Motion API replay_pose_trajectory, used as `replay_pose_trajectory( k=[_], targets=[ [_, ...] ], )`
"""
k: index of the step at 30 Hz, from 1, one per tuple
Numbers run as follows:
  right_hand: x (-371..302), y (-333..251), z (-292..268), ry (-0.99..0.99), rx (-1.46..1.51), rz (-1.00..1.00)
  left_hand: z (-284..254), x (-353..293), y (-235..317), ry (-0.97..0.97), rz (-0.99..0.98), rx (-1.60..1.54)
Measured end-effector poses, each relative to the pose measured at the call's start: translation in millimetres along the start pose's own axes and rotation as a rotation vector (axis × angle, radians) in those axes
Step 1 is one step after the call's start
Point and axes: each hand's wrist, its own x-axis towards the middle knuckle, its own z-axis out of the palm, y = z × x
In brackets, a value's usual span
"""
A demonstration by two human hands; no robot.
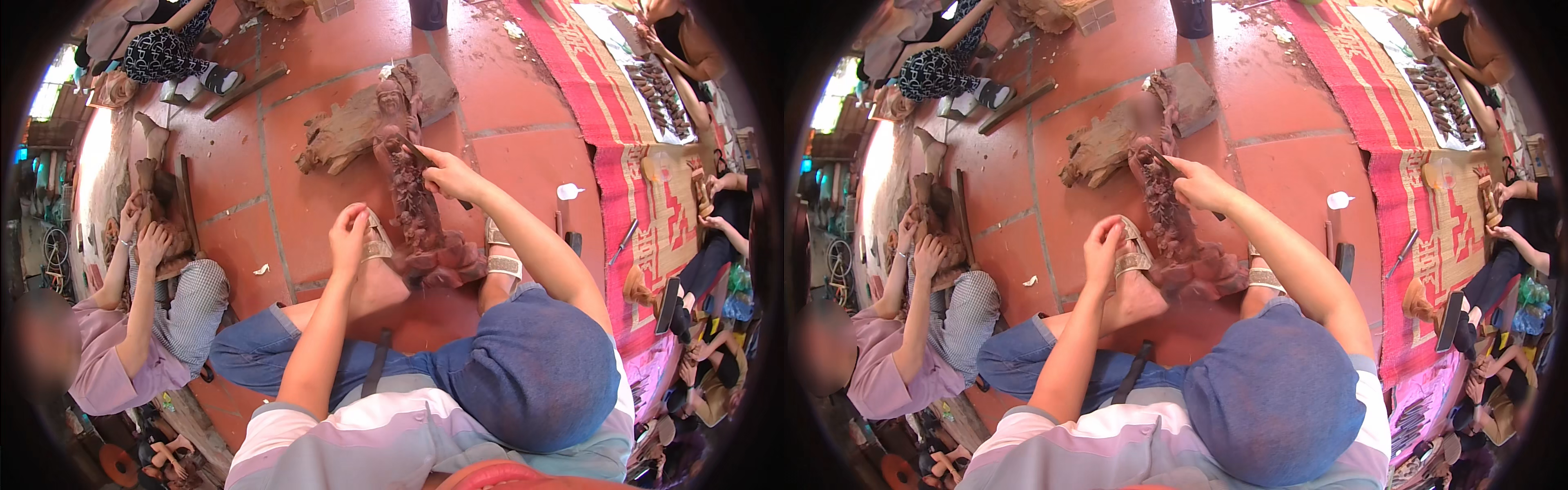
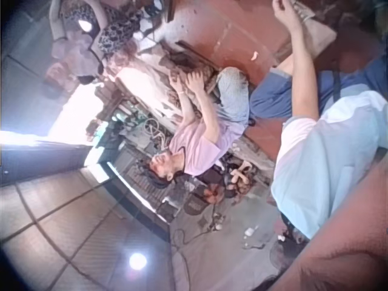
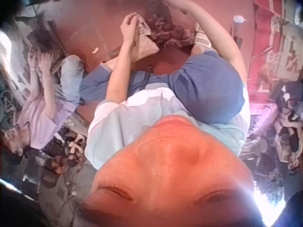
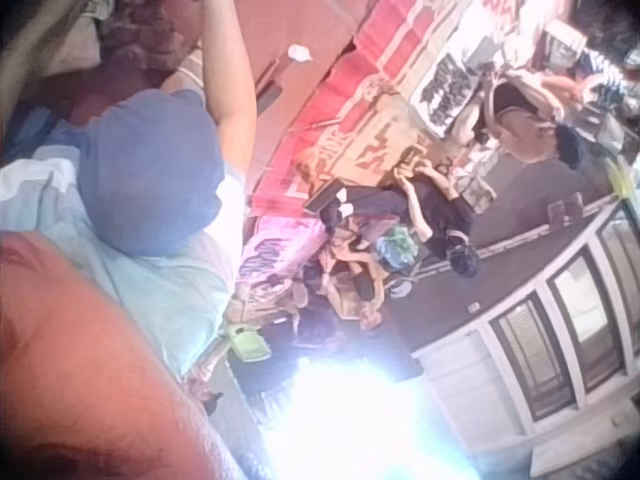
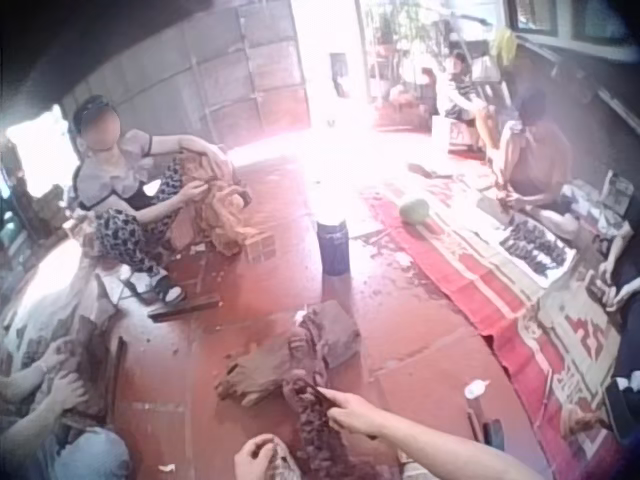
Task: The person sits on the floor and carves a long, reddish-brown wooden object using a small knife and a white tube of adhesive. They repeatedly apply the adhesive and scrape or carve the surface while other people work nearby.
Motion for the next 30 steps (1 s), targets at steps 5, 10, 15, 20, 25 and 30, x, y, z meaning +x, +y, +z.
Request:
replay_pose_trajectory(
  k=[5, 10, 15, 20, 25, 30],
  targets=[
    [-0.5, -0.3, 3.1, 0.013, 0.031, 0.001, 34.9, 47.4, 47.5, -0.154, -0.167, -0.079],
    [1.7, 2.4, 2.3, 0.007, 0.065, -0.007, 46.8, 68.2, 57.0, -0.217, -0.292, -0.048],
    [-0.7, -1.7, 2.1, 0.004, 0.075, 0.012, 50.0, 68.2, 59.2, -0.200, -0.300, 0.049],
    [0.2, 0.3, 2.0, 0.018, 0.054, -0.010, 52.8, 70.3, 62.9, -0.189, -0.341, 0.109],
    [1.4, 2.4, -0.2, 0.014, 0.059, -0.008, 51.0, 73.4, 61.3, -0.204, -0.378, 0.062],
    [-0.1, 1.6, 1.0, 0.010, 0.068, -0.023, 47.8, 72.6, 59.5, -0.157, -0.441, -0.042]
  ],
)
